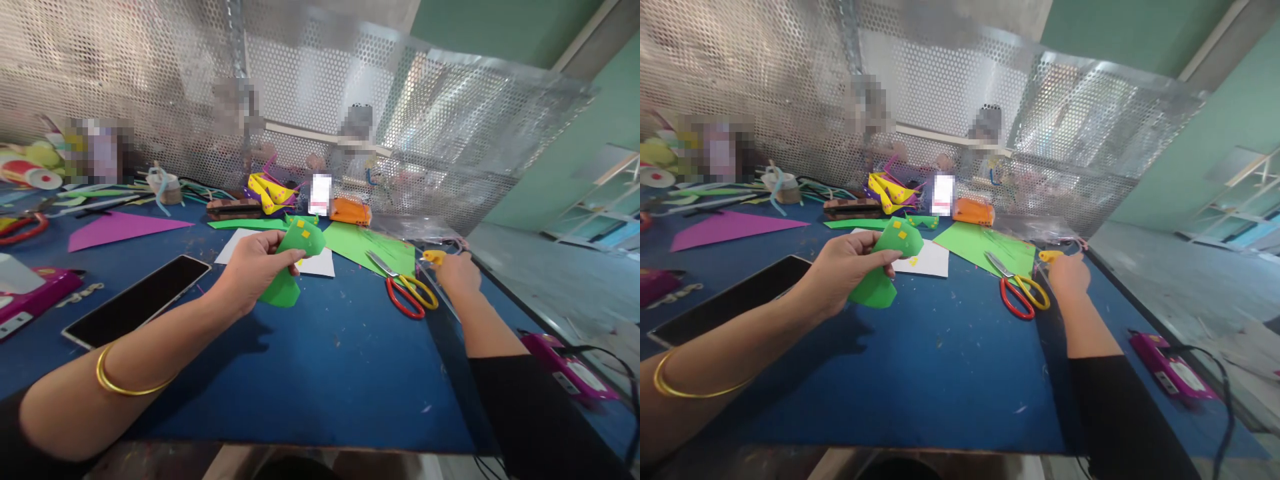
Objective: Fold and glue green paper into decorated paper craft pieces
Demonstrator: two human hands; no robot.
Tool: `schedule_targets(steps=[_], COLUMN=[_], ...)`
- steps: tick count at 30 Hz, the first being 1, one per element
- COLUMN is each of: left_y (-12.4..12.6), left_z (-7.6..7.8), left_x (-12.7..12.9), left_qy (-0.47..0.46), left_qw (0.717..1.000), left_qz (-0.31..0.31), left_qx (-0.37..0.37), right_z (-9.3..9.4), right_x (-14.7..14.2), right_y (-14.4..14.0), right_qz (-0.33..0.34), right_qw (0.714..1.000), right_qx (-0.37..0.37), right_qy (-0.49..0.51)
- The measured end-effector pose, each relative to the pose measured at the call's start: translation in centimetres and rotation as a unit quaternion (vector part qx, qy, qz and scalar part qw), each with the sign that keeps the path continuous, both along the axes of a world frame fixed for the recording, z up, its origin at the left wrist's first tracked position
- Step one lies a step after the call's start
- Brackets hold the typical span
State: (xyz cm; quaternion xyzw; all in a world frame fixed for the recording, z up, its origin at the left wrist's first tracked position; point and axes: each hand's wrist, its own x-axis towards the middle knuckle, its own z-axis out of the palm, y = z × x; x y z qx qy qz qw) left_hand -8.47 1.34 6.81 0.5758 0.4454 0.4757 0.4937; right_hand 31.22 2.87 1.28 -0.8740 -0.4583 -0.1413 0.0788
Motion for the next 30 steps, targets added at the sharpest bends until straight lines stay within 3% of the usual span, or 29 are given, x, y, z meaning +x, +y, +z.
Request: schedule_targets(steps=[6,10,15,20,24,30], left_y=[0.7,1.6,2.5,2.7,2.7,2.7], left_z=[0.7,1.0,1.1,0.9,0.7,0.5], left_x=[-0.7,-1.3,-1.9,-1.9,-1.8,-1.7], left_qy=[-0.035,-0.051,-0.066,-0.065,-0.061,-0.053], left_qw=[0.999,0.998,0.995,0.995,0.996,0.997], left_qz=[0.019,0.047,0.072,0.073,0.068,0.062], left_qx=[-0.008,-0.006,0.004,0.003,-0.004,-0.013], right_z=[2.0,3.0,1.0,-1.8,-2.9,-4.0], right_x=[-1.2,-6.2,-16.1,-22.7,-24.0,-23.4], right_y=[-0.3,0.2,3.3,6.3,7.8,8.6], right_qz=[0.006,0.138,0.359,0.435,0.452,0.459], right_qw=[0.999,0.984,0.918,0.874,0.861,0.856], right_qx=[0.041,0.107,0.078,0.019,-0.018,-0.033], right_qy=[0.019,0.038,0.150,0.216,0.232,0.238])
